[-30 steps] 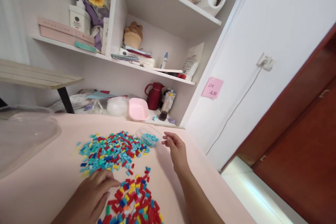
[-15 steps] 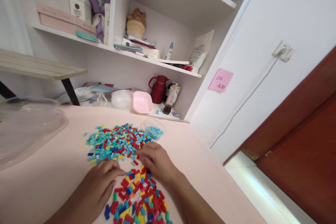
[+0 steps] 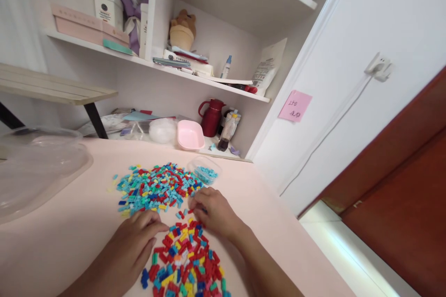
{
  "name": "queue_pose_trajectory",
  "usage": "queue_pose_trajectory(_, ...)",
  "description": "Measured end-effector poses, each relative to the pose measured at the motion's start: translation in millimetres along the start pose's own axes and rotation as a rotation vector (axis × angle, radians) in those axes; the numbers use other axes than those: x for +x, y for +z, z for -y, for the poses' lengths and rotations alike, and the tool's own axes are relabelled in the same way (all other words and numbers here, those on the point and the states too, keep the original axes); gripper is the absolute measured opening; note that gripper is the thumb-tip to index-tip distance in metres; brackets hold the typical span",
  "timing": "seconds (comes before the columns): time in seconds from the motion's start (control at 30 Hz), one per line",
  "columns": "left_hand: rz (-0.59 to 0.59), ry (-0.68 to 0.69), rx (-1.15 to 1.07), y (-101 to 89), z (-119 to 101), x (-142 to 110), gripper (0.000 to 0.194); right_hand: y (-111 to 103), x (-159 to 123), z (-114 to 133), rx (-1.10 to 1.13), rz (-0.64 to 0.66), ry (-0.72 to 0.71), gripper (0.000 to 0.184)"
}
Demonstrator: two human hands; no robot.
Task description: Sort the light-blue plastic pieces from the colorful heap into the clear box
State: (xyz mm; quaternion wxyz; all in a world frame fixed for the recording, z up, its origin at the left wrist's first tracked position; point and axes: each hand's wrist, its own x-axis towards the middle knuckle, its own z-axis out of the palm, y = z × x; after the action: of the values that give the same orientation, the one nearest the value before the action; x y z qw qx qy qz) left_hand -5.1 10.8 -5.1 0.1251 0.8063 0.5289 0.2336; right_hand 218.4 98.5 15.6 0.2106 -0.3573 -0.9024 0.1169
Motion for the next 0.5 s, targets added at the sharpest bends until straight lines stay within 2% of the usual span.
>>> queue_pose_trajectory(0.1,0.013,-0.003,0.002,0.1,0.1,0.3,0.039,-0.1,-0.6,0.3,0.025,-0.010,0.004,0.027)
queue_pose_trajectory(0.5,0.029,-0.008,0.023,-0.8,-0.8,1.0,0.041,9.3,-0.1,-1.0,-0.088,-0.003,-0.014,0.021)
